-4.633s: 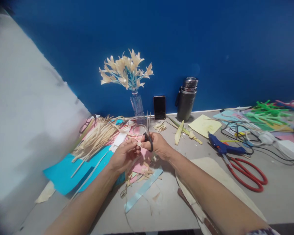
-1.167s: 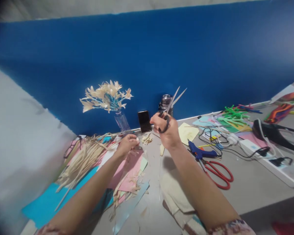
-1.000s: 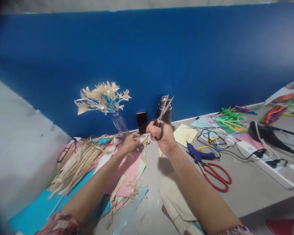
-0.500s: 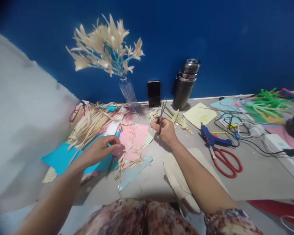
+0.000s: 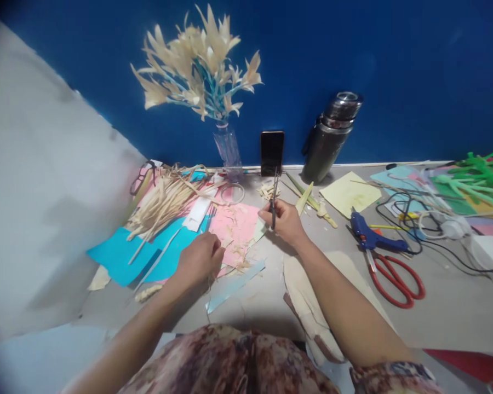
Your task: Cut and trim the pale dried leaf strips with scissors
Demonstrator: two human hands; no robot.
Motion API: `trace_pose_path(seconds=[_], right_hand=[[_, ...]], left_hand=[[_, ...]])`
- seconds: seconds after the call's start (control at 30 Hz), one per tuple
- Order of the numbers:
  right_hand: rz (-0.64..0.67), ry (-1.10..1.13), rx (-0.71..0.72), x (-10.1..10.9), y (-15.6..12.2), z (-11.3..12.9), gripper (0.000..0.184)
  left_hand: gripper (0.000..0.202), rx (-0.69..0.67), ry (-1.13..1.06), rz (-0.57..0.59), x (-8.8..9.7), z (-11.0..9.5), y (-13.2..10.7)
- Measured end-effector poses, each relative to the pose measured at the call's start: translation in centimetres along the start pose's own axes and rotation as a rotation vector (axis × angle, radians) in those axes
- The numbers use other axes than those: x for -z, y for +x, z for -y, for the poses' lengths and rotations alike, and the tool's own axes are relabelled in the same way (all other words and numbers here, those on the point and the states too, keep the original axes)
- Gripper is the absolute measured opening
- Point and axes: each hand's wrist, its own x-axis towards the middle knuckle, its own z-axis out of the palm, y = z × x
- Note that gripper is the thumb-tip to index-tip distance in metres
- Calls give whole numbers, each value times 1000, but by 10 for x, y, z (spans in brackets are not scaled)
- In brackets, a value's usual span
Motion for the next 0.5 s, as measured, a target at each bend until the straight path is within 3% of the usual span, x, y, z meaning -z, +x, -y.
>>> trace_pose_path(seconds=[0.1, 0.23, 0.37, 0.4, 0.5], right_hand=[[35, -18, -11, -1, -1, -3, 25], [44, -7, -55, -1, -2, -4, 25], [21, 1, -64, -2, -1, 0, 26], [19, -4, -62, -2, -1, 0, 26], [30, -10, -61, -2, 0, -1, 26]], left_hand=[[14, 43, -90, 27, 6, 4, 4], [14, 82, -233, -22, 20, 21, 13], [14, -17, -317, 204, 35, 33, 25], [15, -38, -278, 212, 37, 32, 28], [15, -93, -104, -10, 33, 20, 40]])
